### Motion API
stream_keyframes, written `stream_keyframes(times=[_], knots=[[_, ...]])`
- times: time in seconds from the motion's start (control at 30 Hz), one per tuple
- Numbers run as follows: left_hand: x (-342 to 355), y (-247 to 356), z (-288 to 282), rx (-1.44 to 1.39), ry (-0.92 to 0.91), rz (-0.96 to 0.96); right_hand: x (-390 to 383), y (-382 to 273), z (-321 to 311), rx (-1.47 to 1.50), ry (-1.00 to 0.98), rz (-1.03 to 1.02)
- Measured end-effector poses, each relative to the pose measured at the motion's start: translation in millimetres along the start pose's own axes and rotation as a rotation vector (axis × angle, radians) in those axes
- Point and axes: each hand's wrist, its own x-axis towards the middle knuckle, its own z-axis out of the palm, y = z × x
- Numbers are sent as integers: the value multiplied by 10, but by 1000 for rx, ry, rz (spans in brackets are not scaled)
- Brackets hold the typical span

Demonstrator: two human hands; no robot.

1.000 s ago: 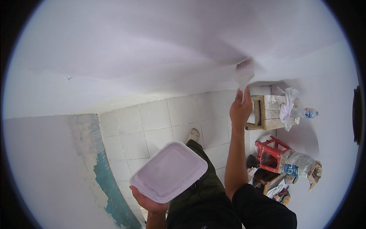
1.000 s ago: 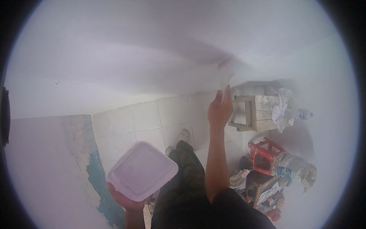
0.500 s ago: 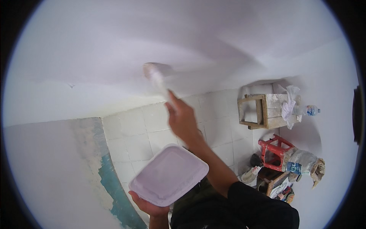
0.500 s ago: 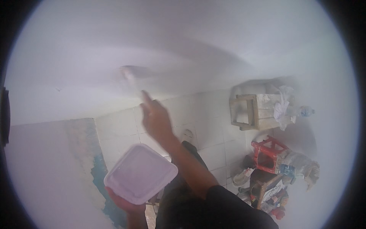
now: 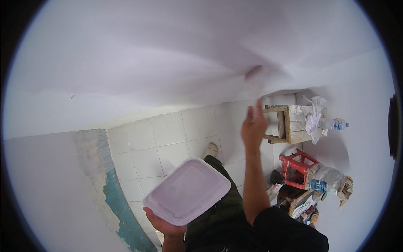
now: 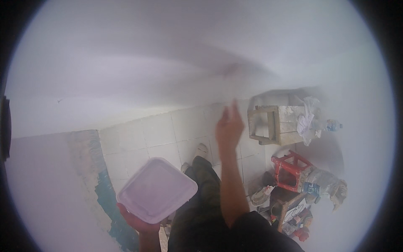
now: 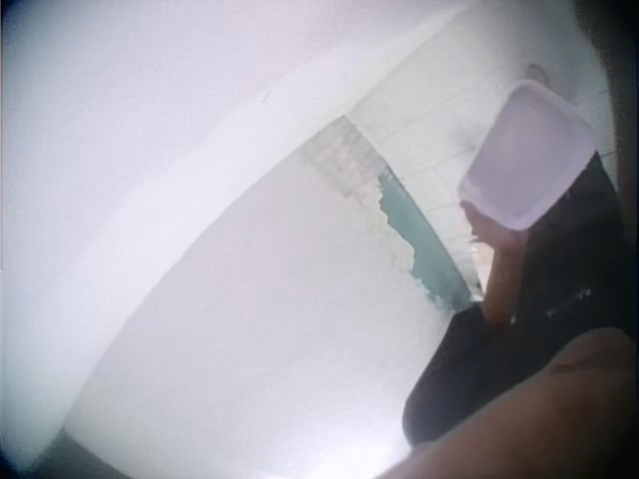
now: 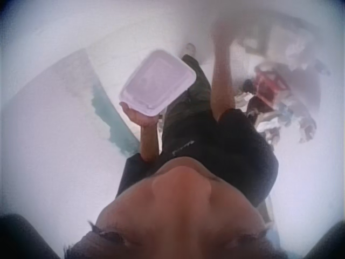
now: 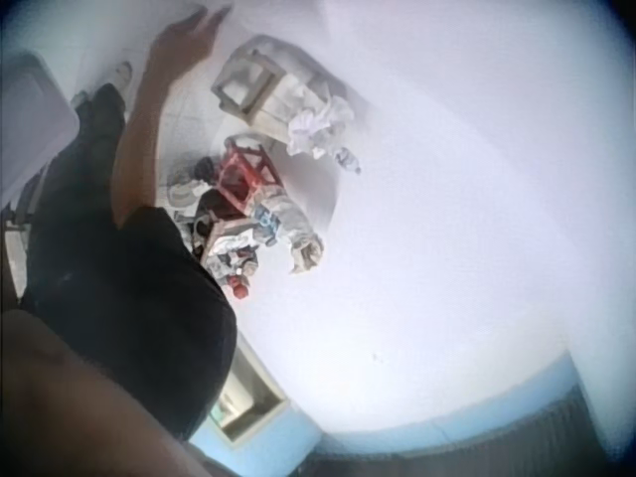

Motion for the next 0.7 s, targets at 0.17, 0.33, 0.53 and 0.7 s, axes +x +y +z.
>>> stream_keyframes(times=[0.17,0.33,0.53,0.7], knots=[[-29,29,45,107,40,7,-308,-911,304,260,-94,41],[-82,97,11,164,37,7,-600,-1331,346,403,-265,-59],[-32,58,109,117,54,16,-441,-1044,154,435,-412,-28],[-16,40,85,95,15,-11,40,-213,-108,286,-367,94]])
